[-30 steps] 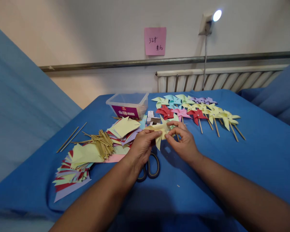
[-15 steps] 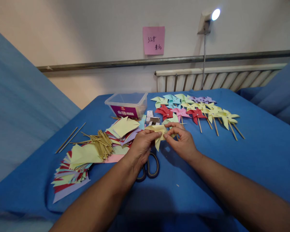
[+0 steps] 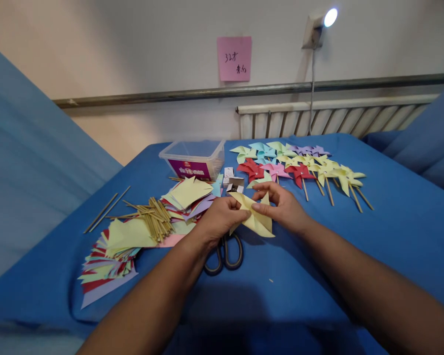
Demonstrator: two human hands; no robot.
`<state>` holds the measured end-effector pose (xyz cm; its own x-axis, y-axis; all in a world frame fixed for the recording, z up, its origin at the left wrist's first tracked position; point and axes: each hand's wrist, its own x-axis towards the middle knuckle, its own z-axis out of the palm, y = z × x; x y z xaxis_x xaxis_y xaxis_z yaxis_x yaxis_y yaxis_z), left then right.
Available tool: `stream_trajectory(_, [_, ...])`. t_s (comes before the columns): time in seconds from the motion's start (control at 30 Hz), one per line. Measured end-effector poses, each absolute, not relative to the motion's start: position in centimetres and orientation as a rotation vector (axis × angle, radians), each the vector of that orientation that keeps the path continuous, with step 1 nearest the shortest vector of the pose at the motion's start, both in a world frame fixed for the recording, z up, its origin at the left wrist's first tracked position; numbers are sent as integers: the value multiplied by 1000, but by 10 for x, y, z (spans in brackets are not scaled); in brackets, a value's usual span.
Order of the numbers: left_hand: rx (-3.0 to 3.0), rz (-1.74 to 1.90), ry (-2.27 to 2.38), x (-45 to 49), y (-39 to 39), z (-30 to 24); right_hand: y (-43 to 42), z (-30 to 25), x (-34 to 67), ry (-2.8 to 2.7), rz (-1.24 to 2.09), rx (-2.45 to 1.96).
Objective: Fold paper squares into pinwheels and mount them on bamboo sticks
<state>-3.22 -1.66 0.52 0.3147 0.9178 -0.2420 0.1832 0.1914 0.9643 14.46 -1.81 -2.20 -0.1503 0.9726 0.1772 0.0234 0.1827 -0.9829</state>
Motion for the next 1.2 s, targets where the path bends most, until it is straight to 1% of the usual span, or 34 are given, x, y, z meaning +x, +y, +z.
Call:
stream_trajectory(0.17, [1532,641,1146,-35,-17,7,-21,-23,145,-1481,1380,-1016])
stream_trajectory(0.23, [1555,637,1142,-36,-17,6,-22,-24,143,-1458,1410,-1027])
stream_trajectory(0.4, [1474,826,1224,-32,-14,2,-21,-27,131,-1219,1309,-1037])
stream_trajectory(0.5, [1224,957,1206,-27,-12,-3,-20,-31,124,-1000,1253,-1026])
stream_trajectory(0.6, [970,953,1061,-23,-12,-7,-18,-36,120,-884,1219,-1011])
stream_trajectory(0.8, [825,958,959,-16,-16,-9,-19,-43,114,-828,1174,-988])
stream_trajectory(1.2, [825,1005,975,-15,-16,-14,-21,-42,112,-859,1211,-971])
